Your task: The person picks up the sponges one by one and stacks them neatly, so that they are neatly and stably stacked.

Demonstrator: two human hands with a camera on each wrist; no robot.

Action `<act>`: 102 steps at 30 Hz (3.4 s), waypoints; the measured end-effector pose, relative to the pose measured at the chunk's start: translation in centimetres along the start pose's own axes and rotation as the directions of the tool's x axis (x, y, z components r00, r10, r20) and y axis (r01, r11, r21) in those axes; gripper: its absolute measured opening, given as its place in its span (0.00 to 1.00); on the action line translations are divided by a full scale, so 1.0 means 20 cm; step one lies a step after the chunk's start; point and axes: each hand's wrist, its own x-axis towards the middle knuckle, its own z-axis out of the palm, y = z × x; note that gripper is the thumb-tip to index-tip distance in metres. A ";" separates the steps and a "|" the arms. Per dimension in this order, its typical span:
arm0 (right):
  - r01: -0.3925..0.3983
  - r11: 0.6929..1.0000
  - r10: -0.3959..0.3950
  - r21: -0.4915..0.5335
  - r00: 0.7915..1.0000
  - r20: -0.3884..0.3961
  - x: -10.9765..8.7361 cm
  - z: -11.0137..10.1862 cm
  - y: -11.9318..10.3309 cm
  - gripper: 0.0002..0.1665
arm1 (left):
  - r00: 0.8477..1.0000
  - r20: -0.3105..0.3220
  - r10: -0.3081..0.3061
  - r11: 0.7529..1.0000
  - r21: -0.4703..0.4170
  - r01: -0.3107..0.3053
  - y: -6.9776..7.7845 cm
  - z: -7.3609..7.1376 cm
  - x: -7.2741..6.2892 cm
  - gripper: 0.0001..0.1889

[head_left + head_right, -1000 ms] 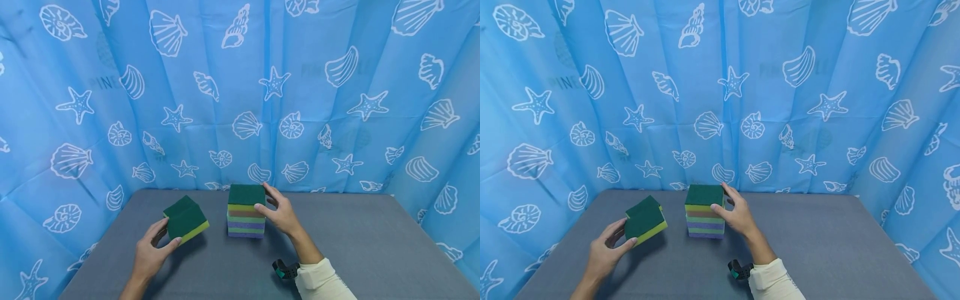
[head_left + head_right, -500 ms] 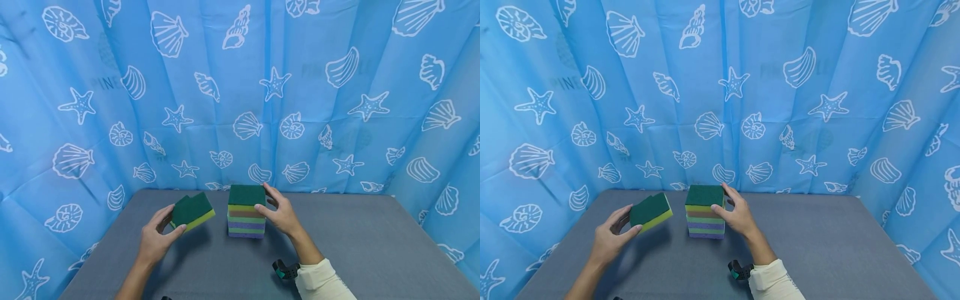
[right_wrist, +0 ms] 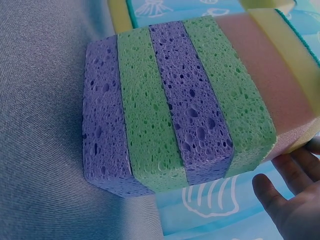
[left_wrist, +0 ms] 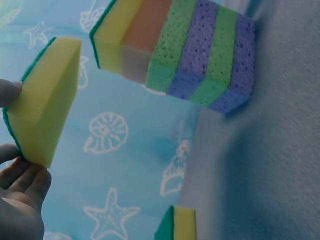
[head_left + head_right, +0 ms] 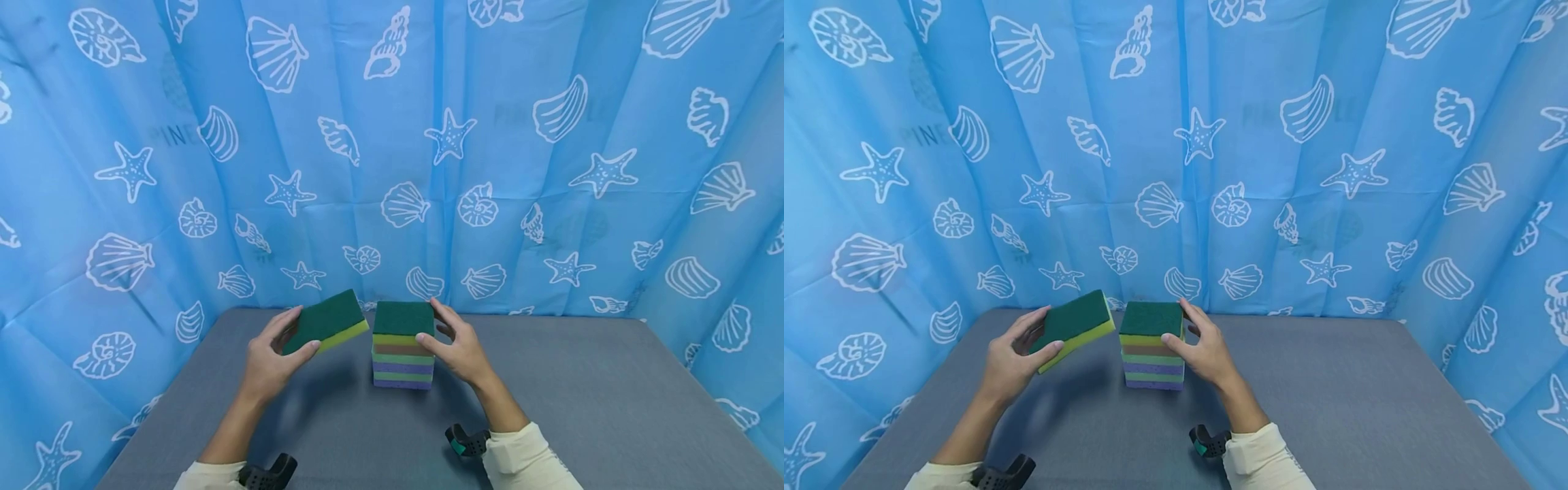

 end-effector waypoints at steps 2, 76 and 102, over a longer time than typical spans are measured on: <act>-0.005 1.000 0.005 -0.002 1.000 0.001 0.00 0.00 0.00 0.40 | 1.000 0.007 0.016 1.000 -0.018 -0.016 -0.01 0.02 0.03 0.31; 0.019 1.000 -0.019 -0.010 1.000 -0.016 0.03 0.00 0.20 0.43 | 0.933 0.348 0.096 0.973 -0.232 -0.013 -0.06 0.39 0.32 0.33; 0.033 0.999 -0.032 0.011 0.999 -0.020 0.03 0.00 0.21 0.46 | 0.928 0.373 0.008 0.983 -0.171 0.060 -0.08 0.39 0.33 0.32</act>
